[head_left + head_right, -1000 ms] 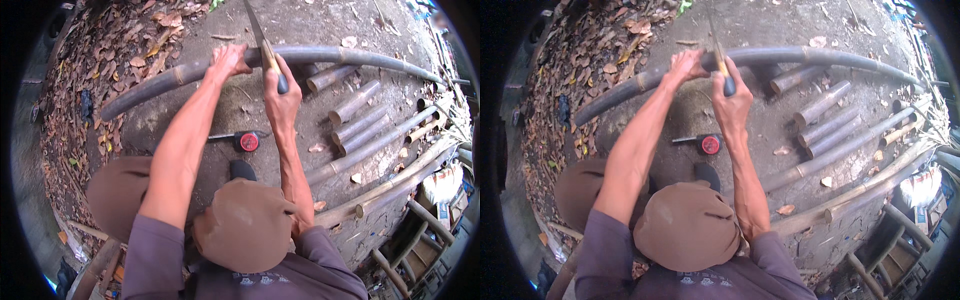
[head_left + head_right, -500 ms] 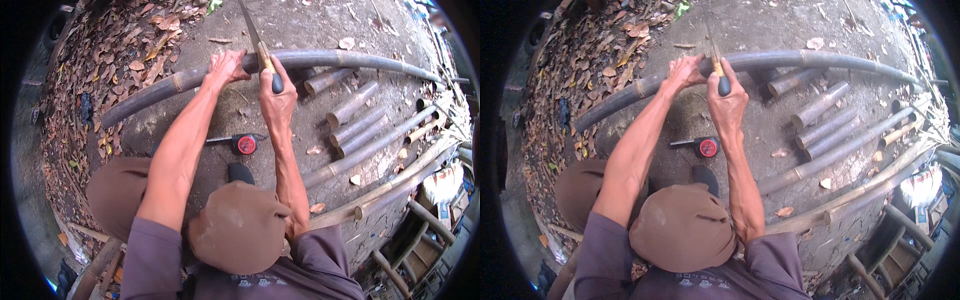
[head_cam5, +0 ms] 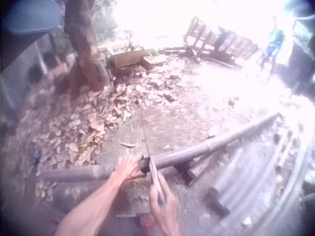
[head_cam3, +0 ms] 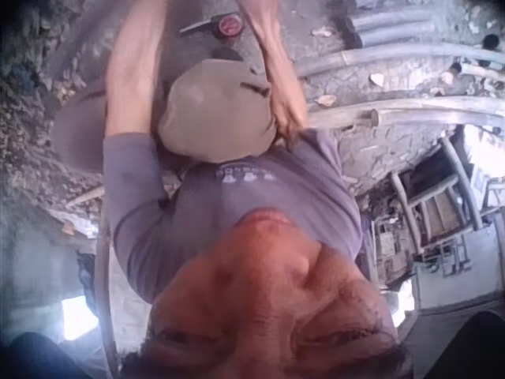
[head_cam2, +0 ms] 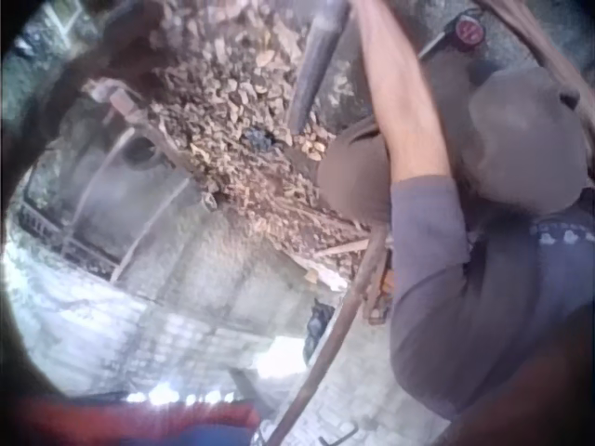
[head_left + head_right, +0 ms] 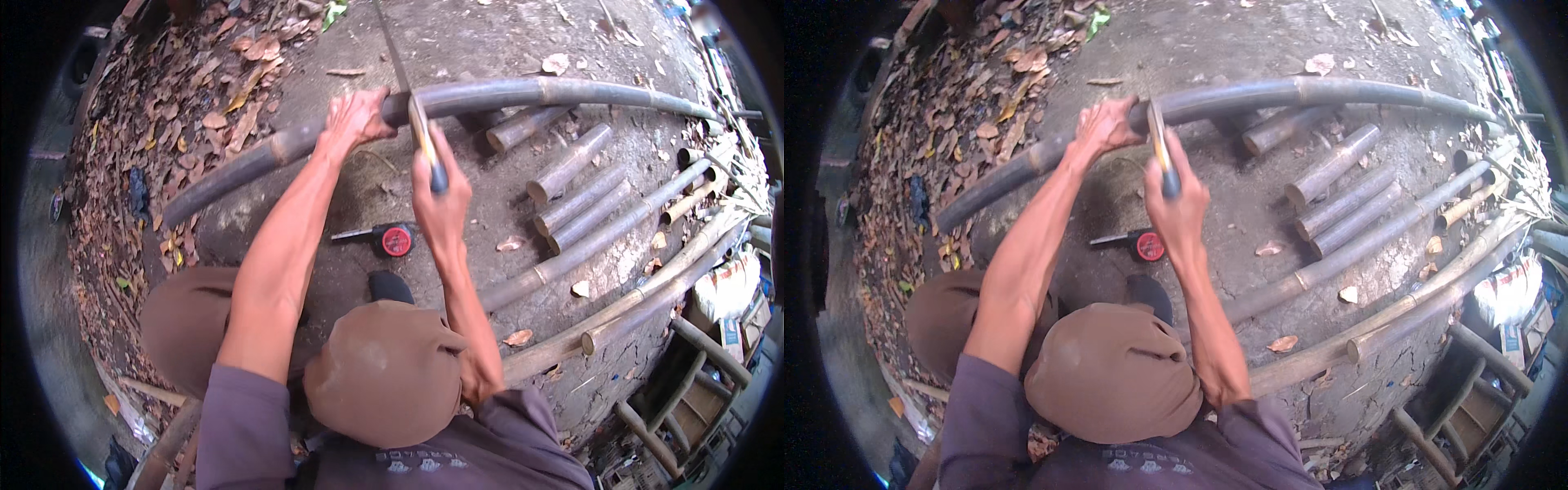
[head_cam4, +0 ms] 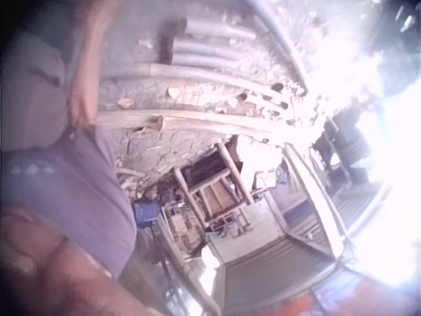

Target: The person measures and cuts long bamboo poles into shorter segments using a tape measure and a hand saw. The cut pieces are placed on the ground next to the work area.

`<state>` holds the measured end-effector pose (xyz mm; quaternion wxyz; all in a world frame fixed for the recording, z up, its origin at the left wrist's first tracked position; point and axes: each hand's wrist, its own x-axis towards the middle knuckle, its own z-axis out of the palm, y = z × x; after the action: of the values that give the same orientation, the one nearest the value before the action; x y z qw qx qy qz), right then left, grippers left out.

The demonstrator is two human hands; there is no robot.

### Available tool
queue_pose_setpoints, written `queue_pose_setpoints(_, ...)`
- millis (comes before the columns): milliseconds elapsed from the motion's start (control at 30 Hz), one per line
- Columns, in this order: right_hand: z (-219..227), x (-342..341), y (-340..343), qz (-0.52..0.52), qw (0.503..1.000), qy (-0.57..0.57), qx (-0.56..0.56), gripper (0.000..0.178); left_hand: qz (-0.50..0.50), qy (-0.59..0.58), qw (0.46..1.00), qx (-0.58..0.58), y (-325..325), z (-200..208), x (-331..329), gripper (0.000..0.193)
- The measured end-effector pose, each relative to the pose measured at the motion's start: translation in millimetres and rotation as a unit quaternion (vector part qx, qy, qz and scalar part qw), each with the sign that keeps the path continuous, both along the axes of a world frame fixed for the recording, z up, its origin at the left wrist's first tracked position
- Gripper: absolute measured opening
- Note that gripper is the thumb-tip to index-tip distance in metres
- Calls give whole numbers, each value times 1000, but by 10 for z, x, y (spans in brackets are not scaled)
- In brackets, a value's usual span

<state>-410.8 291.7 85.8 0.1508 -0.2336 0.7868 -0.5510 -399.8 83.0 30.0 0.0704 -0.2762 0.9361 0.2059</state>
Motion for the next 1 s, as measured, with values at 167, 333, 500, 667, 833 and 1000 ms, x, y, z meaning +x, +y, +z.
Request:
queue_pose_setpoints(167,308,864,1709,73,994,-53,56,51,3,5,999,-35,-237,-71,234,67)
queue_pose_setpoints(333,-16,65,339,6,1000,21,4,48,-3,16,1000,3,98,-6,13,62)
queue_pose_setpoints(500,3,111,254,4,999,-26,23,47,-11,1,999,34,12,-11,43,64)
queue_pose_setpoints(667,357,855,1721,66,991,-83,77,50,4,-24,999,-35,-154,-238,275,65)
queue_pose_setpoints(833,-48,-15,94,3,1000,-6,11,47,-10,26,1000,-13,-29,-53,33,63)
queue_pose_setpoints(1000,-103,396,747,37,998,32,30,50,-22,10,1000,-9,-19,-120,142,67)
